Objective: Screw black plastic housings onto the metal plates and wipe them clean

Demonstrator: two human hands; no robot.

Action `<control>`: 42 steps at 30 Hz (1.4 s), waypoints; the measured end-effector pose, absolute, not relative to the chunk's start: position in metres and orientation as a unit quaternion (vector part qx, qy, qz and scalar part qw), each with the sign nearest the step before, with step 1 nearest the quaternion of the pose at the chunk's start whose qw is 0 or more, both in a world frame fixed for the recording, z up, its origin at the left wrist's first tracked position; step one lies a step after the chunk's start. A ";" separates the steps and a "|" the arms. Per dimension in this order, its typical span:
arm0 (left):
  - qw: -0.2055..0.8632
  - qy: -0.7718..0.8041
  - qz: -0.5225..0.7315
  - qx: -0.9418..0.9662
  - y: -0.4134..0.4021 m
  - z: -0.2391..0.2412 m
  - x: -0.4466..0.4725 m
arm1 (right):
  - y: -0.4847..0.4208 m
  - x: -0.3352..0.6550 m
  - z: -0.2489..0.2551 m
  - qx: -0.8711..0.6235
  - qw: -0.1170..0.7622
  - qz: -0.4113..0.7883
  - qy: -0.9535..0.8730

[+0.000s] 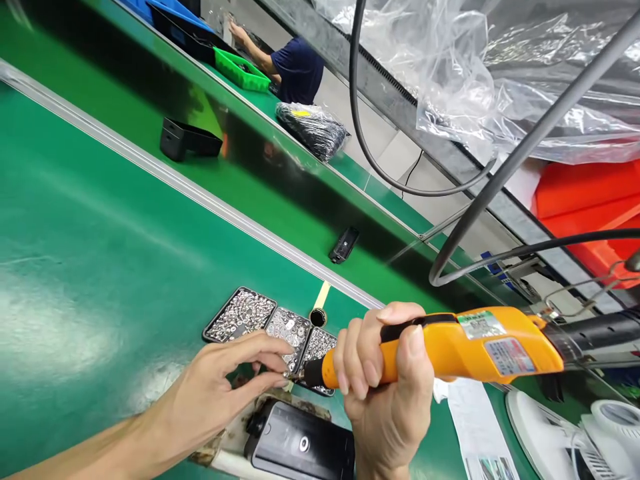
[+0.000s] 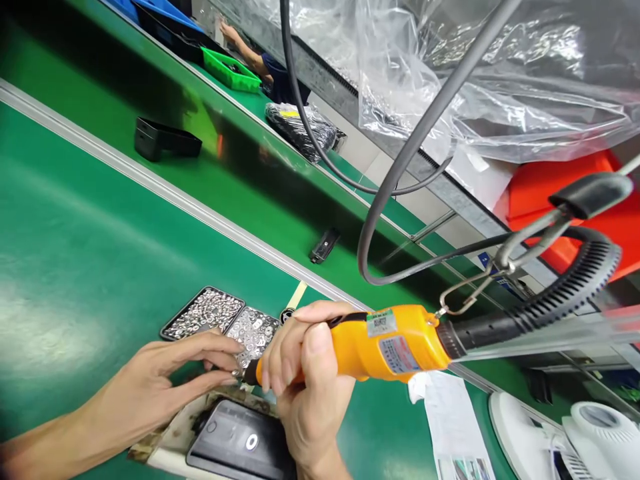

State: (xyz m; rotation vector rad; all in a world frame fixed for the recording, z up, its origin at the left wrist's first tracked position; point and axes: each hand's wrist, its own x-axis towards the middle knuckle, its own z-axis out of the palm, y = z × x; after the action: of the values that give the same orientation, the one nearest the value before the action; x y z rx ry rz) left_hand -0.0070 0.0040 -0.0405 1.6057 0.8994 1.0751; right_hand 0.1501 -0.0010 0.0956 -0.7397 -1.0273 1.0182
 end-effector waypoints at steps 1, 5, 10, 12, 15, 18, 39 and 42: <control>0.483 0.366 0.443 0.660 0.004 -0.040 -0.007 | -0.001 0.150 0.095 -0.334 0.685 0.455 -0.460; 0.486 0.360 0.446 0.660 0.003 -0.039 -0.008 | -0.002 0.149 0.094 -0.323 0.680 0.474 -0.457; 0.490 0.362 0.438 0.661 0.004 -0.037 -0.008 | -0.001 0.149 0.096 -0.298 0.681 0.485 -0.461; 0.484 0.357 0.441 0.666 0.004 -0.036 -0.008 | -0.001 0.150 0.097 -0.289 0.682 0.483 -0.466; 0.475 0.349 0.447 0.672 0.004 -0.035 -0.008 | -0.001 0.149 0.097 -0.285 0.683 0.483 -0.469; 0.467 0.338 0.455 0.679 0.002 -0.036 -0.008 | -0.001 0.147 0.095 -0.285 0.681 0.484 -0.470; 0.482 0.318 0.424 0.698 0.000 -0.033 -0.010 | 0.003 0.146 0.093 -0.301 0.681 0.478 -0.466; 0.479 0.338 0.410 0.699 0.002 -0.031 -0.011 | 0.005 0.151 0.092 -0.310 0.681 0.473 -0.465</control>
State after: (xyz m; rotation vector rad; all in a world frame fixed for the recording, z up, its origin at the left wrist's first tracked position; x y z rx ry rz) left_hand -0.0110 0.0019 -0.0312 1.7054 0.8261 1.0014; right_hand 0.1506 0.0051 0.0922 -0.6965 -1.0436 1.0603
